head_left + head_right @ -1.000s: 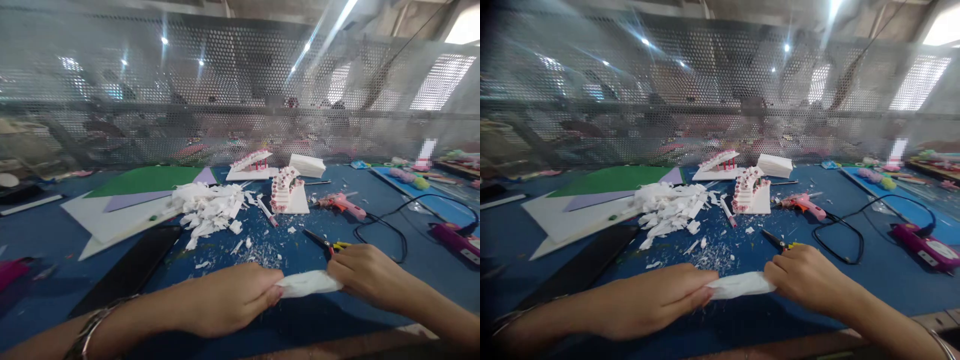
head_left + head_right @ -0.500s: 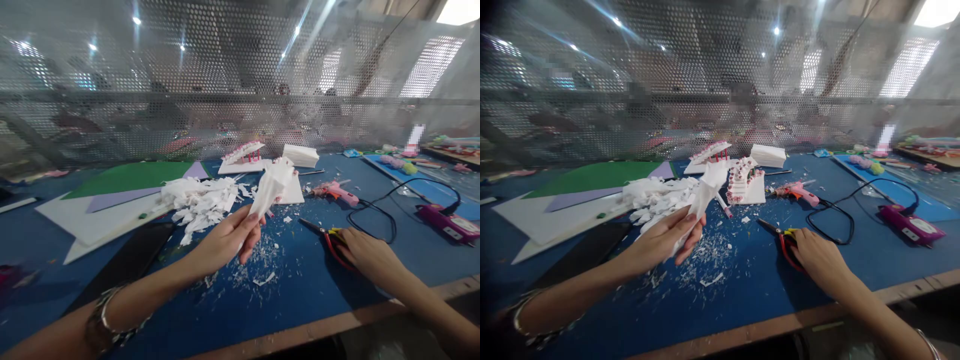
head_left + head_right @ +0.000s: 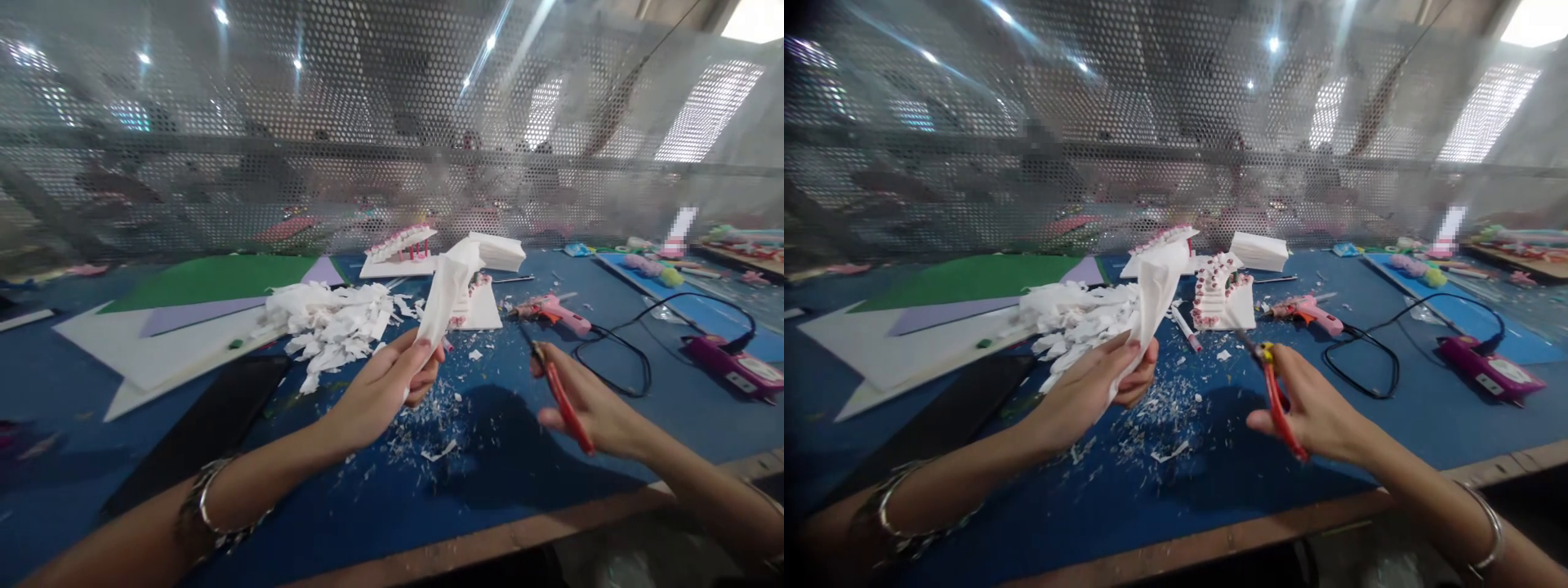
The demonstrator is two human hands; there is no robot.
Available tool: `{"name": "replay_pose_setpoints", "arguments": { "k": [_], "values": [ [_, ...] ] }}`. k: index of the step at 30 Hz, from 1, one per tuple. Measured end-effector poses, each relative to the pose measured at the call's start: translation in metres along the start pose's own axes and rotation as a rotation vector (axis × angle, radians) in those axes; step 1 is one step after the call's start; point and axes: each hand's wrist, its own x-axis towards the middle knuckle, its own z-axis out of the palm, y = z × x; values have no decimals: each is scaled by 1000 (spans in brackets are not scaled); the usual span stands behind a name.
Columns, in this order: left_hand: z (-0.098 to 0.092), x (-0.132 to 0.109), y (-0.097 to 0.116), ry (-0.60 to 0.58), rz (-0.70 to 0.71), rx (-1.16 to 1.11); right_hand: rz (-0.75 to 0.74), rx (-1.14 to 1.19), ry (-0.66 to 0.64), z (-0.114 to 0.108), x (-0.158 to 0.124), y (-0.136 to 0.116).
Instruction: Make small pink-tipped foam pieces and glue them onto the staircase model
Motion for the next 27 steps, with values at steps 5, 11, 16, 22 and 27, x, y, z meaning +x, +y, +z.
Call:
{"name": "replay_pose_setpoints", "arguments": {
  "k": [5,11,16,22,27],
  "values": [
    [1,-1,-2,80,59,60,-88,66,-156,15,17,-15],
    [0,-7,-1,214,162,408,-190,138,-171,26,36,-29],
    [0,-10,6,228,168,571,-213,146,-132,32,41,-31],
    [3,-10,8,138,130,660,-217,158,-137,33,40,-34],
    [0,-7,2,97,39,620,-140,47,-150,34,41,-31]
  ]
}}
